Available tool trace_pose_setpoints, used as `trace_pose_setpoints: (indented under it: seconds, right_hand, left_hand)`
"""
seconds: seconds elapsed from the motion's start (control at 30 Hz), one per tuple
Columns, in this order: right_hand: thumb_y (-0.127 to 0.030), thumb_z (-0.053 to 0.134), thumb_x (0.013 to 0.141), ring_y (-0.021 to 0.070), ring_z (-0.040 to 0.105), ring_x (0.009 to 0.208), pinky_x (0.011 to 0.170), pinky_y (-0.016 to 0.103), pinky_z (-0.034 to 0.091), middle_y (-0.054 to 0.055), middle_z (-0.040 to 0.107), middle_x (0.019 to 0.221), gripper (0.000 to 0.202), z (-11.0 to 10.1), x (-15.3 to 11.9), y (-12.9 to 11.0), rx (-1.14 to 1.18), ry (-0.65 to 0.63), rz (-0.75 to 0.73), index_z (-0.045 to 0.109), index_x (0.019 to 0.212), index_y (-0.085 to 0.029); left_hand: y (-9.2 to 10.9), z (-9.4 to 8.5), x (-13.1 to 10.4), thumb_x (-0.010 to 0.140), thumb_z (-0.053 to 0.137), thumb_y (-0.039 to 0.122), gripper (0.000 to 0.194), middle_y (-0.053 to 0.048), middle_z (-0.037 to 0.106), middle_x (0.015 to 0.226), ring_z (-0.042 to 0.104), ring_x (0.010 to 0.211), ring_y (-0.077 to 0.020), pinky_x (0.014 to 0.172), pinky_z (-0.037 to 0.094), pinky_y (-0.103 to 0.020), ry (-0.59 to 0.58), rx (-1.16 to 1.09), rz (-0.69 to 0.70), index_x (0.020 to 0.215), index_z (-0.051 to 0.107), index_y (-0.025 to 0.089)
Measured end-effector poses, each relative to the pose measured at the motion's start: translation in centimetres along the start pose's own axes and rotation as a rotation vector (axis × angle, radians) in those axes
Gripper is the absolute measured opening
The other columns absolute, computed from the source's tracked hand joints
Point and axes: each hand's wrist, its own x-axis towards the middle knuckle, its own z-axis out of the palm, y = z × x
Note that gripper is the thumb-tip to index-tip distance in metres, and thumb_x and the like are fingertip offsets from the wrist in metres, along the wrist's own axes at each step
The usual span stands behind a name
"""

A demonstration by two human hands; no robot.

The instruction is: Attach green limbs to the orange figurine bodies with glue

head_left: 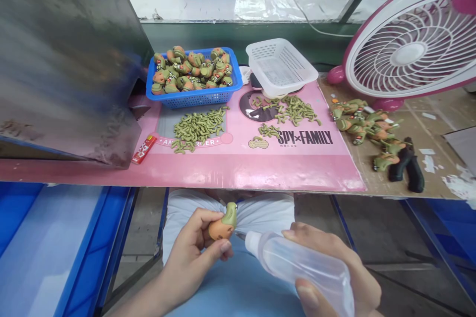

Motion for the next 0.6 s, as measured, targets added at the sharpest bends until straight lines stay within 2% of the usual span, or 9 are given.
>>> trace_pose_setpoints:
  seconds: [0.13,0.33,0.43,0.5,0.6]
  right_hand:
    - [-0.028,0.047,0.086,0.0156,0.058,0.048,0.04,0.026,0.047,0.003,0.057,0.058,0.018,0.1,0.0,0.2,0.036,0.003,-0.05,0.054,0.096,-0.014]
    - [-0.03,0.049,0.084,0.0169,0.061,0.052,0.043,0.026,0.049,0.004,0.061,0.063,0.018,0.3,-0.3,0.2,0.043,-0.015,0.009,0.055,0.095,-0.017]
    - [-0.024,0.056,0.077,0.0147,0.06,0.049,0.043,0.023,0.049,0.003,0.063,0.065,0.018,0.6,-0.1,0.3,0.066,0.001,0.035,0.056,0.094,-0.017]
    - [-0.02,0.059,0.072,0.0113,0.058,0.045,0.041,0.019,0.047,0.0,0.062,0.063,0.02,0.9,0.2,0.7,0.136,-0.062,0.091,0.056,0.092,-0.018]
    - [-0.019,0.058,0.069,0.0096,0.057,0.046,0.042,0.016,0.045,-0.002,0.062,0.062,0.016,1.5,0.7,1.5,0.223,-0.198,0.262,0.057,0.085,-0.019]
  left_hand:
    - [0.0,0.1,0.0,0.067,0.07,0.023,0.021,0.006,0.062,0.061,0.056,0.049,-0.0083,0.05,0.046,-0.02,0.007,-0.006,-0.002,0.084,0.059,0.021]
    - [-0.7,-0.6,0.2,0.069,0.066,0.017,0.019,0.005,0.062,0.066,0.059,0.054,-0.0095,0.053,0.048,-0.02,-0.013,0.049,0.021,0.086,0.06,0.022]
    - [-1.2,-1.4,0.6,0.072,0.064,0.02,0.018,0.002,0.064,0.071,0.06,0.055,-0.0113,0.054,0.049,-0.022,-0.054,0.1,0.054,0.089,0.058,0.022]
    - [-1.2,-1.7,1.0,0.072,0.063,0.022,0.017,0.002,0.064,0.071,0.06,0.055,-0.0125,0.054,0.049,-0.024,-0.044,0.138,0.06,0.087,0.058,0.021]
    - [-0.7,-2.0,1.5,0.069,0.064,0.021,0.015,0.003,0.063,0.067,0.059,0.054,-0.0123,0.054,0.048,-0.023,0.076,0.169,0.058,0.083,0.058,0.02]
